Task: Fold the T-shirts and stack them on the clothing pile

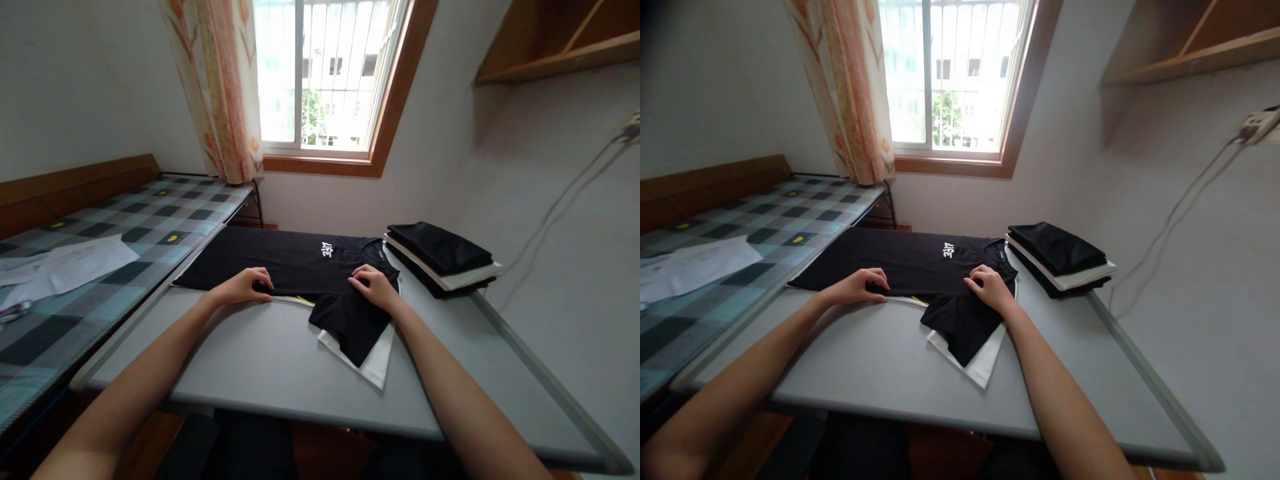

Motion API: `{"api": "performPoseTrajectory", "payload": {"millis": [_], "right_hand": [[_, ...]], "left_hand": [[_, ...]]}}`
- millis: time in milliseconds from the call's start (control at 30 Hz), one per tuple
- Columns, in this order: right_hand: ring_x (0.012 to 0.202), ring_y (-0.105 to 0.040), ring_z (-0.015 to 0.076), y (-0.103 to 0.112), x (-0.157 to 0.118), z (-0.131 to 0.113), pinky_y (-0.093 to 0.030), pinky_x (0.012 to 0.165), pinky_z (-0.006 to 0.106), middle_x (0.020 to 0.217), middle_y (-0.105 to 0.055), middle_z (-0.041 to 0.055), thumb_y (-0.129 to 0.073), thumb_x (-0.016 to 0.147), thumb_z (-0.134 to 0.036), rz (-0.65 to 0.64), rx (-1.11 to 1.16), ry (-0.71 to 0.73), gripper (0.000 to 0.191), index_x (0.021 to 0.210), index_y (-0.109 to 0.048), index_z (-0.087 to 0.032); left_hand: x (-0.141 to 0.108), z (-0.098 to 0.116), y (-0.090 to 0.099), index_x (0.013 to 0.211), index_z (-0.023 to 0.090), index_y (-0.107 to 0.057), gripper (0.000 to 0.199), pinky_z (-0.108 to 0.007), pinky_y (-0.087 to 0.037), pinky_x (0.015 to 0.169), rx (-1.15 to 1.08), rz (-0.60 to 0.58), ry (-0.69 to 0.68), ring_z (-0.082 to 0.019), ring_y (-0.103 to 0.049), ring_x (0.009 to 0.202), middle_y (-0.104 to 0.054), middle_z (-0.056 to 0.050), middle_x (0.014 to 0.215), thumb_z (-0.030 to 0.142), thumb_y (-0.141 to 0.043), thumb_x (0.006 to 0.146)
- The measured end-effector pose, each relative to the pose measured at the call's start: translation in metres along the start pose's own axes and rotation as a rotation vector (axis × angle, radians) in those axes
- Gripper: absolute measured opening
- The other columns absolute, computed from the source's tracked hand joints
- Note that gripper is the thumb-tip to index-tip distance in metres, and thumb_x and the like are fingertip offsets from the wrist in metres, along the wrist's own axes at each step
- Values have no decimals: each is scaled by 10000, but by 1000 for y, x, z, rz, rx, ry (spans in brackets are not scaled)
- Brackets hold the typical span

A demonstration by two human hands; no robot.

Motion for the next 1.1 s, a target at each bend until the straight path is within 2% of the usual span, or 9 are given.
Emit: {"api": "performPoseTrajectory", "payload": {"millis": [100, 267, 400, 500, 633, 733, 800, 933, 1100], "right_hand": [[854, -619, 196, -8, 0, -28, -507, 822, 345, 897, -654, 73, -587, 887, -428, -60, 113, 82, 299, 737, -694, -192], [856, -605, 175, -23, -4, -71, -494, 809, 310, 904, -641, 48, -662, 845, -446, -183, 206, 168, 249, 809, -708, -204], [812, -585, 162, -22, -5, -79, -478, 743, 279, 884, -621, 30, -709, 796, -462, -274, 164, 134, 278, 899, -692, -204], [709, -549, 144, -13, -7, -58, -447, 634, 251, 794, -607, 12, -682, 797, -477, -360, 110, -7, 289, 849, -658, -194], [625, -522, 133, 6, -18, -3, -385, 524, 228, 698, -595, 0, -721, 717, -424, -489, 22, -265, 255, 758, -619, -194], [615, -536, 140, 32, -28, 39, -383, 524, 235, 666, -595, 8, -709, 673, -339, -451, -32, -431, 194, 701, -587, -191], [599, -527, 135, 45, -37, 55, -382, 526, 237, 649, -583, -2, -683, 644, -276, -440, 4, -489, 154, 711, -572, -192], [585, -497, 116, 46, -52, 60, -384, 524, 223, 652, -545, -39, -680, 550, -198, -544, 135, -502, 268, 797, -577, -200], [565, -439, 97, 35, -54, 58, -347, 491, 209, 645, -475, -61, -721, 511, -213, -594, 138, -469, 304, 778, -577, -202]], "left_hand": [[1, -2, 1, 829, 198, -741, 317, -274, -473, 724, -13, 13, 15, -163, -597, 796, -637, -45, 892, 504, -671, 787], [4, -13, 5, 809, 172, -702, 335, -246, -434, 639, -21, 90, 60, -134, -552, 699, -627, -24, 797, 498, -626, 826], [4, -21, 8, 851, 162, -689, 318, -236, -419, 608, -27, 163, 109, -123, -535, 653, -636, -10, 741, 473, -623, 836], [4, -20, 6, 848, 165, -690, 320, -237, -418, 598, -5, 152, 116, -127, -533, 653, -634, -7, 724, 477, -627, 825], [3, -16, 5, 828, 168, -692, 323, -238, -417, 595, 21, 129, 94, -130, -532, 654, -624, -5, 713, 485, -633, 810], [4, -16, 6, 830, 169, -693, 320, -236, -417, 593, 37, 141, 87, -128, -532, 645, -626, -5, 709, 481, -617, 824], [4, -19, 6, 839, 171, -695, 320, -233, -416, 585, 46, 152, 96, -125, -529, 633, -628, -4, 704, 480, -612, 829], [5, -22, 6, 855, 176, -701, 314, -231, -411, 578, 56, 168, 105, -124, -528, 624, -635, -3, 711, 476, -610, 835], [4, -26, 9, 842, 175, -699, 324, -235, -413, 575, 59, 215, 145, -129, -529, 612, -635, -5, 686, 488, -619, 823]]}}
Point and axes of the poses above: each hand's wrist, its own x-axis towards the middle knuckle, its own y-axis out of the back of the hand, z = x × y, the point moved 9 cm from there along x, towards the middle knuckle
